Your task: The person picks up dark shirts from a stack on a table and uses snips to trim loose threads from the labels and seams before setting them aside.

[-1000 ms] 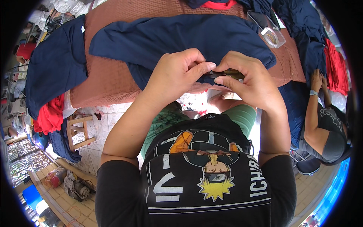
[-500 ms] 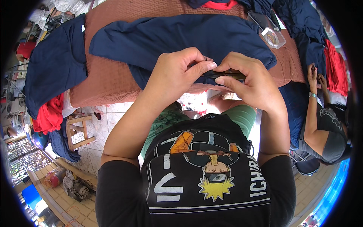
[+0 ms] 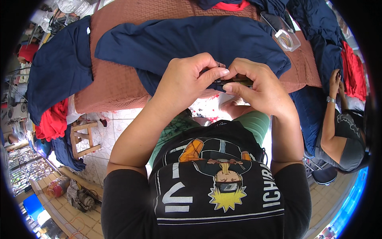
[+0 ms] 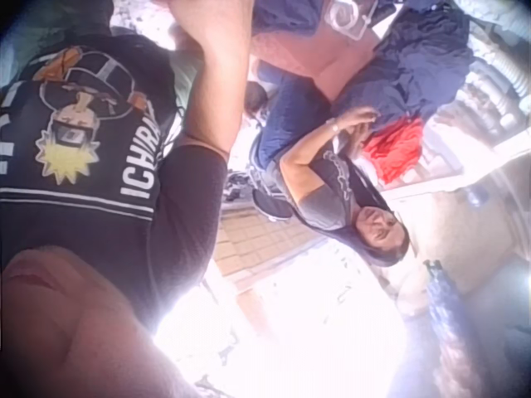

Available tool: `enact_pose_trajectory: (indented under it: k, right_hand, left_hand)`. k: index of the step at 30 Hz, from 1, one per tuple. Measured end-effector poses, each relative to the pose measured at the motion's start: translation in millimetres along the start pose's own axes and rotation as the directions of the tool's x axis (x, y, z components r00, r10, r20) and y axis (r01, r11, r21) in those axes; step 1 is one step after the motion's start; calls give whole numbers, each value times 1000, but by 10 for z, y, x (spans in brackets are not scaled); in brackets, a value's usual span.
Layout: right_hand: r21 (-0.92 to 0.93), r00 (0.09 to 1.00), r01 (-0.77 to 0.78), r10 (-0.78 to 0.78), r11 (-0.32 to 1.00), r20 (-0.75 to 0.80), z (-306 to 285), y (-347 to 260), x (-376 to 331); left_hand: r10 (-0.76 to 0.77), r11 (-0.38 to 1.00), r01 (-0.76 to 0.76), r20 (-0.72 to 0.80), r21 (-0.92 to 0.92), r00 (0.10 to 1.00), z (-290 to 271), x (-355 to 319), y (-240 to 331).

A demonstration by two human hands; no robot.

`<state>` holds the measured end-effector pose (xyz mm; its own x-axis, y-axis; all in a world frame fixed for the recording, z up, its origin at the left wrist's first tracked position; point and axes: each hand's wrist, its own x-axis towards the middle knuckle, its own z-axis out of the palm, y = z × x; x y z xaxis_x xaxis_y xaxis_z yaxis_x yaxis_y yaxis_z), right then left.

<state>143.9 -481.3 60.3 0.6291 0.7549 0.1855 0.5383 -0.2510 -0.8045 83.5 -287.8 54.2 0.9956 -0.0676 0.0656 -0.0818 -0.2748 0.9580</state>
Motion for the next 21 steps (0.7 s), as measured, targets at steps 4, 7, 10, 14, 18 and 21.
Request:
enact_pose_trajectory:
  k: [4,7,10,14,18,21]
  right_hand:
    - [-3,999,-4,4,1000,37,5,-33,-6]
    - [-50,997,39,-36,998,73,-91,-54,-8]
    - [-2,998,-50,50,999,-39,-243,-46,-117]
    - [-33,995,-25,22,999,-96,-367,6,-190]
    - [-270,998,-19,32,963,46,-208,32,-154]
    - [-429,999,30,-33,903,0,157,290,-122]
  left_hand:
    - [-110,993,110,9,47,994,-23,-5,31]
    - [26,981,-45,100,191,995,-216,-52,157]
    - [262,770,-476,471,425,843,-662,-268,410]
    - [-115,779,-143,363,610,925,-783,-586,681]
    - [-437,703,156,248,693,865,-462,-490,553]
    - [-176,776,14,195,631,965,-25,-521,-16]
